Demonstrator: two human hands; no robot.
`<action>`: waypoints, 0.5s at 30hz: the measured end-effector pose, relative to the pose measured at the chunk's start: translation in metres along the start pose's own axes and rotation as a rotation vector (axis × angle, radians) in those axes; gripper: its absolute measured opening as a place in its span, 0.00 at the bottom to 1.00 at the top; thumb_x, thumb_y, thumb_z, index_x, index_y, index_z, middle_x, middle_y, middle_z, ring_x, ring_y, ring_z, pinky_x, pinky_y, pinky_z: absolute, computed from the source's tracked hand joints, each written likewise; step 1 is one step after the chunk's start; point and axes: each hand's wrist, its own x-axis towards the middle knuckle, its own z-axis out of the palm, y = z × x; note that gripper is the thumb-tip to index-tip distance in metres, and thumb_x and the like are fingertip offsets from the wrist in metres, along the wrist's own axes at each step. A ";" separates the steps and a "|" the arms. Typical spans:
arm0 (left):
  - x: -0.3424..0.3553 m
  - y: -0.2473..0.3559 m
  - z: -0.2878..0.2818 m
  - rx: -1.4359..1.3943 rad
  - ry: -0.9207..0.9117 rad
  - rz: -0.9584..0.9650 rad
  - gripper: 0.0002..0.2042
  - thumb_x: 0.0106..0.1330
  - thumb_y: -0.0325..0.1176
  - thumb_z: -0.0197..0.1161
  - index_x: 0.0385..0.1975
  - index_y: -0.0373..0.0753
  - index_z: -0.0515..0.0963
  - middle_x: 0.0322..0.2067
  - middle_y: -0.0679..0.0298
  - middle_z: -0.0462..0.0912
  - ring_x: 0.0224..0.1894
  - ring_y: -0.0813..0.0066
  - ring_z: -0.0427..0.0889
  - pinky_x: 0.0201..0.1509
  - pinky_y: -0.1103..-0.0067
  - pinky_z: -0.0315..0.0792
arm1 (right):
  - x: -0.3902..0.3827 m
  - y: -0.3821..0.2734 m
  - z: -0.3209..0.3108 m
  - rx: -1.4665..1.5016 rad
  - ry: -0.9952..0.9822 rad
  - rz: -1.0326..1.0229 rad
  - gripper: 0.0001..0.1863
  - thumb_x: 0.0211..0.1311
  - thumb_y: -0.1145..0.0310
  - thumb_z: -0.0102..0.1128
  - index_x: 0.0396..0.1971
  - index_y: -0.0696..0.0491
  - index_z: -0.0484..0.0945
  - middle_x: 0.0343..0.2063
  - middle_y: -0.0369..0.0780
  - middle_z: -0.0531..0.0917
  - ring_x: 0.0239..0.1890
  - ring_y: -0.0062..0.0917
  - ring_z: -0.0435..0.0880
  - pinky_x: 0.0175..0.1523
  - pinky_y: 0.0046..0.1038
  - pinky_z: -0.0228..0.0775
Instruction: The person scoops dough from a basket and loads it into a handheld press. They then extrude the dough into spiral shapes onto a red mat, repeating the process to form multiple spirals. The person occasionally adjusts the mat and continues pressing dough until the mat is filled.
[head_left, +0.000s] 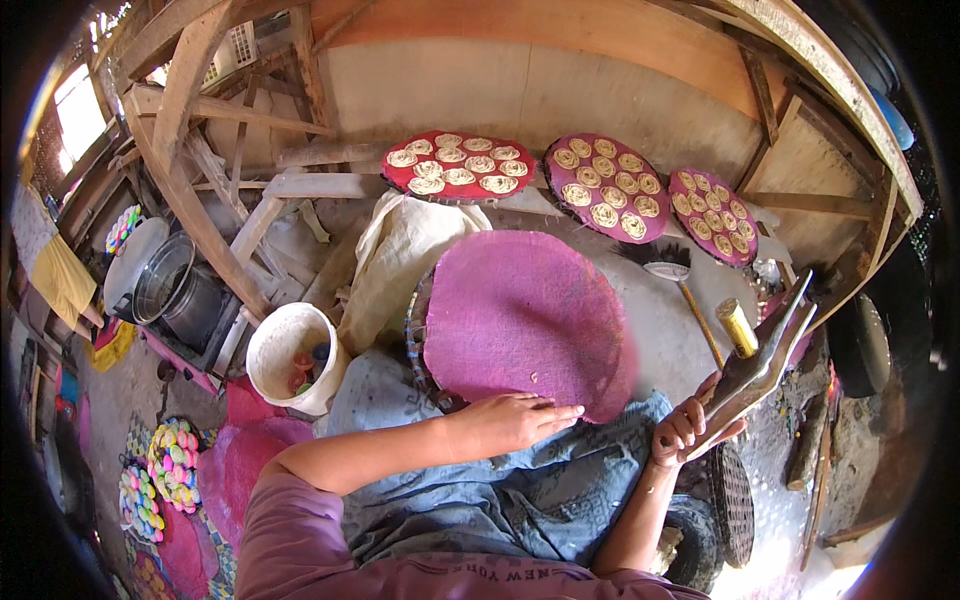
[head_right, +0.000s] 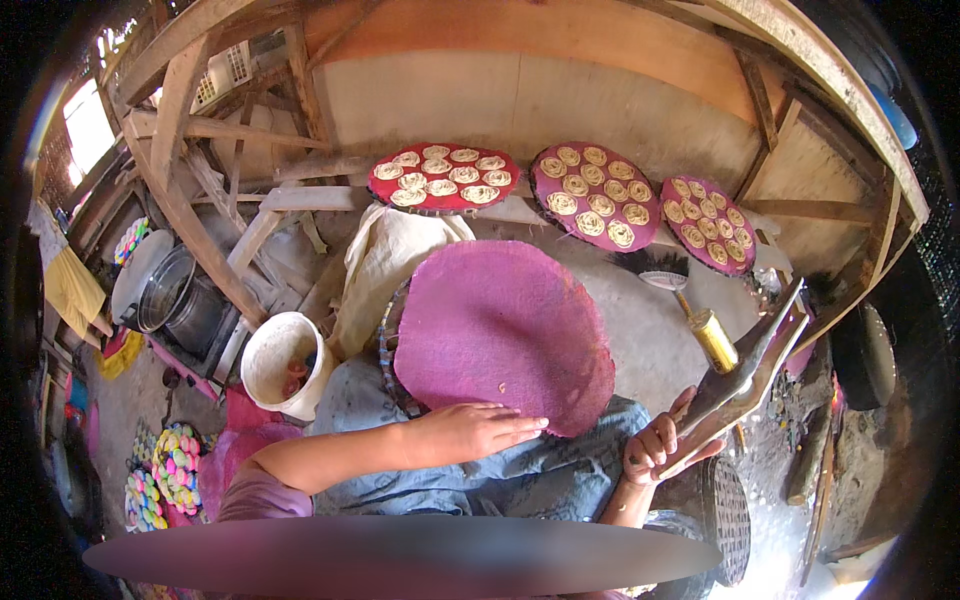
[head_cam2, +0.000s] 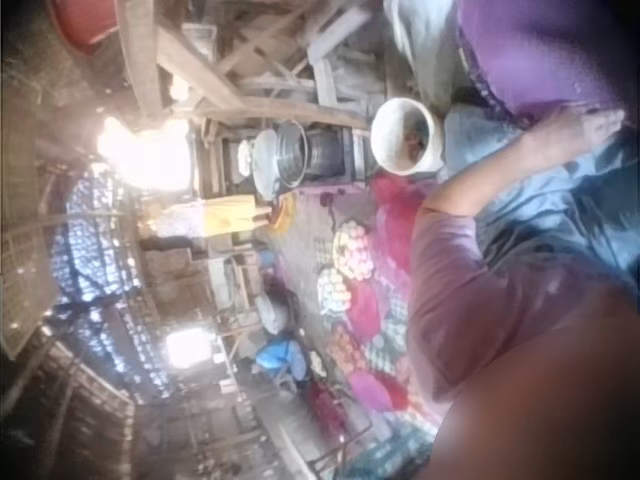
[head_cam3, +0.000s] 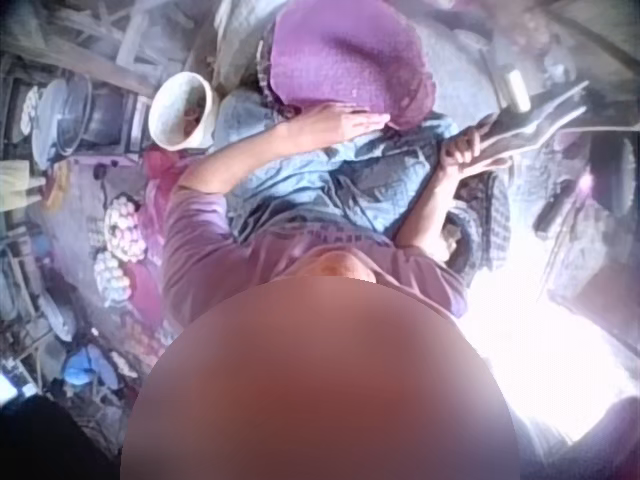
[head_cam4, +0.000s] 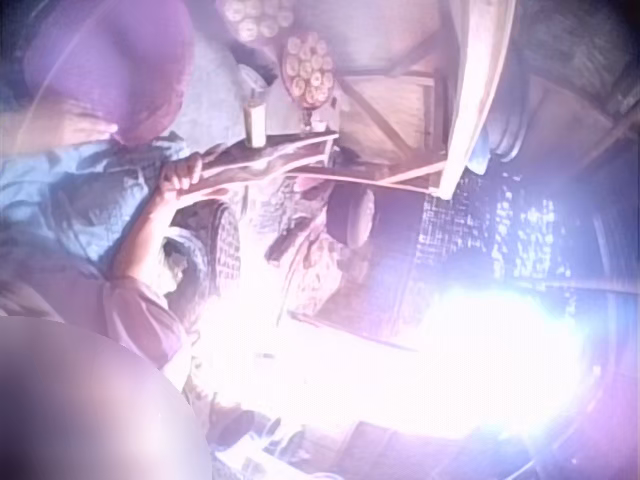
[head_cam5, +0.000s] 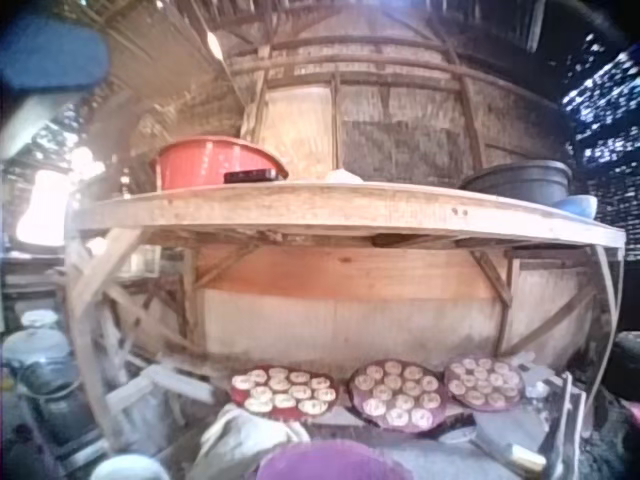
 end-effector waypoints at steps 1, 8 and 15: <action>0.000 0.000 0.000 -0.024 -0.032 -0.008 0.24 0.63 0.29 0.49 0.61 0.37 0.67 0.66 0.63 0.64 0.59 0.68 0.74 0.60 0.75 0.71 | 0.001 0.000 0.000 0.004 -0.010 0.008 0.49 0.58 0.37 0.58 0.71 0.49 0.48 0.20 0.33 0.63 0.14 0.14 0.58 0.22 0.21 0.51; -0.001 0.001 -0.002 -0.007 -0.048 -0.014 0.24 0.63 0.29 0.49 0.62 0.39 0.67 0.67 0.65 0.63 0.60 0.73 0.73 0.59 0.76 0.71 | 0.002 0.002 -0.001 0.007 -0.005 0.037 0.50 0.57 0.36 0.58 0.72 0.47 0.48 0.21 0.33 0.63 0.16 0.16 0.60 0.22 0.21 0.50; 0.012 -0.017 -0.032 -0.446 -0.118 -0.152 0.29 0.60 0.16 0.46 0.65 0.37 0.62 0.69 0.62 0.58 0.65 0.66 0.67 0.65 0.75 0.69 | -0.001 0.000 -0.002 0.001 0.015 0.021 0.51 0.56 0.34 0.58 0.71 0.47 0.50 0.21 0.33 0.64 0.16 0.16 0.59 0.22 0.21 0.50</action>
